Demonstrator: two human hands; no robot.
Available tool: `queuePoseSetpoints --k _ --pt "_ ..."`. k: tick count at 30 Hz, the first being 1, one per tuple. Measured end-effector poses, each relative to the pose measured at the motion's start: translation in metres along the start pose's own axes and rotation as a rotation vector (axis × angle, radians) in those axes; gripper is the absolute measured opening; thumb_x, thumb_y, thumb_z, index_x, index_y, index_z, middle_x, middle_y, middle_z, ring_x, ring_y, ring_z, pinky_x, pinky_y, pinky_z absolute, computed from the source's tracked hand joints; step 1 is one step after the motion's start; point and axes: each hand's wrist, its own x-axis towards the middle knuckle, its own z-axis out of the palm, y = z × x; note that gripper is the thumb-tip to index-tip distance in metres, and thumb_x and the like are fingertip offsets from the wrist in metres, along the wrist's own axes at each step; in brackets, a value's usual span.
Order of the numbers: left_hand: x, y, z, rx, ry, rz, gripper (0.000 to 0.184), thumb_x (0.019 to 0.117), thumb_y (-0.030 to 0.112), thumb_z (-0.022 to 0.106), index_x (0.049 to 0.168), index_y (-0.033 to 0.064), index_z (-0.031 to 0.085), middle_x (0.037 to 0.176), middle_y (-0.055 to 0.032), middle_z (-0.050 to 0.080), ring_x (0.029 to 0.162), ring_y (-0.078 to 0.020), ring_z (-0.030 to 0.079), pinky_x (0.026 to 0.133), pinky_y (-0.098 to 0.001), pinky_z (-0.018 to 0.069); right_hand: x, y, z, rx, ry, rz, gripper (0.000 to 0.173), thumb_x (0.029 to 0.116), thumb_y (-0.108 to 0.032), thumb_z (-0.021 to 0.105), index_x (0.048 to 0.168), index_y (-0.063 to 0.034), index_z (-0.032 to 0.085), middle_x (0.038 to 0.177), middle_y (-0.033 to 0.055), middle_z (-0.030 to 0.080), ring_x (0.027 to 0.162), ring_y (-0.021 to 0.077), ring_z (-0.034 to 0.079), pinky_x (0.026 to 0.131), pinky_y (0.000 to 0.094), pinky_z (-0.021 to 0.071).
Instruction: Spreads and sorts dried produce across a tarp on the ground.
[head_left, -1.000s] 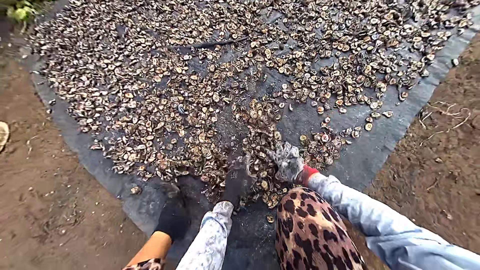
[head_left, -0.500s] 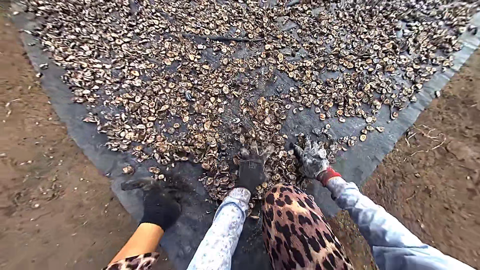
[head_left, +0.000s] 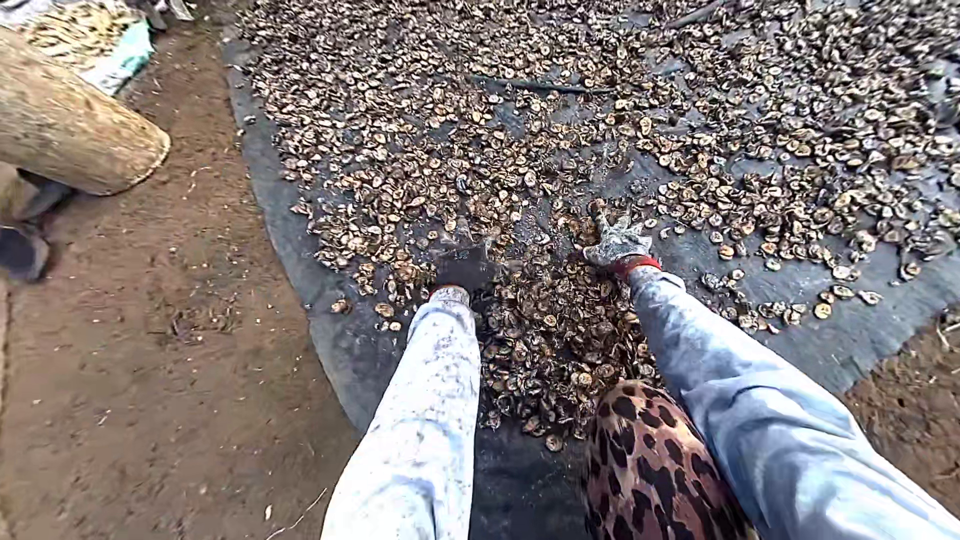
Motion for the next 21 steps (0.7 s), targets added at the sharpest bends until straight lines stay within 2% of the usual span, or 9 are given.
queuePoseSetpoints --k 3,6,7,9,12,14,16,18,21 --pt "0.015 -0.015 0.050 -0.012 0.030 0.023 0.069 0.0950 0.044 0.069 0.151 0.0085 0.049 0.158 -0.0273 0.039 0.144 -0.0515 0.037 0.112 -0.0721 0.0314 -0.047 -0.028 0.048 -0.074 -0.052 -0.223 0.088 0.0856 -0.046 0.075 0.160 -0.0180 0.037 0.160 0.0332 0.030 0.143 0.0566 0.033 0.109 0.0765 0.0305" --pt "-0.041 -0.036 0.089 -0.167 -0.052 0.039 0.068 0.0959 0.041 0.069 0.150 0.0047 0.049 0.155 -0.0247 0.044 0.146 -0.0423 0.039 0.119 -0.0598 0.0309 -0.103 -0.027 0.083 -0.138 -0.208 -0.457 0.060 0.1013 -0.027 0.056 0.157 -0.0109 0.041 0.158 0.0286 0.039 0.146 0.0483 0.036 0.117 0.0671 0.0278" --pt "-0.059 -0.044 0.091 -0.205 -0.089 0.030 0.067 0.0962 0.039 0.068 0.149 0.0026 0.049 0.153 -0.0249 0.047 0.145 -0.0407 0.042 0.119 -0.0579 0.0323 -0.108 -0.025 0.084 -0.129 -0.235 -0.501 0.055 0.1024 -0.025 0.053 0.155 -0.0127 0.046 0.153 0.0256 0.047 0.143 0.0448 0.044 0.115 0.0641 0.0326" --pt "-0.084 -0.065 0.088 -0.368 -0.109 -0.040 0.068 0.0992 0.034 0.066 0.151 -0.0026 0.043 0.153 -0.0269 0.046 0.145 -0.0390 0.042 0.121 -0.0540 0.0311 -0.098 -0.033 0.068 -0.041 -0.358 -0.456 0.048 0.1042 -0.028 0.054 0.150 -0.0128 0.052 0.145 0.0208 0.057 0.134 0.0389 0.055 0.111 0.0610 0.0406" --pt "-0.081 -0.106 0.088 -0.514 0.164 -0.116 0.060 0.0984 0.034 0.068 0.143 -0.0027 0.053 0.140 -0.0275 0.058 0.134 -0.0407 0.054 0.115 -0.0558 0.0386 -0.063 -0.072 0.047 0.256 -0.378 -0.381 0.041 0.1059 -0.026 0.056 0.139 -0.0006 0.059 0.136 0.0251 0.062 0.128 0.0379 0.059 0.112 0.0568 0.0417" --pt "-0.066 -0.129 0.080 -0.529 0.278 -0.116 0.059 0.1005 0.037 0.065 0.146 0.0015 0.051 0.140 -0.0280 0.058 0.132 -0.0449 0.054 0.111 -0.0641 0.0399 -0.047 -0.121 0.022 0.426 -0.384 -0.400 0.042 0.1069 -0.018 0.052 0.144 0.0010 0.053 0.139 0.0262 0.059 0.130 0.0361 0.057 0.113 0.0520 0.0413" --pt "-0.046 -0.138 0.052 -0.472 0.266 -0.129 0.059 0.1016 0.038 0.062 0.147 0.0022 0.050 0.141 -0.0285 0.057 0.132 -0.0460 0.054 0.108 -0.0666 0.0404 -0.024 -0.161 0.011 0.416 -0.347 -0.420 0.046 0.1049 -0.013 0.053 0.149 -0.0018 0.048 0.143 0.0262 0.055 0.132 0.0372 0.054 0.112 0.0540 0.0411" --pt "-0.017 -0.140 0.027 -0.378 0.216 -0.166 0.064 0.0985 0.042 0.065 0.143 -0.0026 0.052 0.140 -0.0315 0.055 0.134 -0.0479 0.051 0.109 -0.0675 0.0386 -0.010 -0.195 0.004 0.196 -0.237 -0.395 0.043 0.1054 -0.021 0.053 0.145 -0.0041 0.055 0.142 0.0248 0.058 0.134 0.0398 0.054 0.111 0.0608 0.0396" --pt "0.019 -0.143 0.032 -0.260 0.165 -0.172 0.073 0.0989 0.049 0.062 0.153 0.0037 0.044 0.157 -0.0275 0.040 0.148 -0.0476 0.034 0.116 -0.0690 0.0281 0.000 -0.222 0.022 -0.059 -0.186 -0.443 0.047 0.1025 -0.040 0.055 0.139 -0.0113 0.062 0.138 0.0208 0.063 0.131 0.0395 0.057 0.108 0.0652 0.0408"
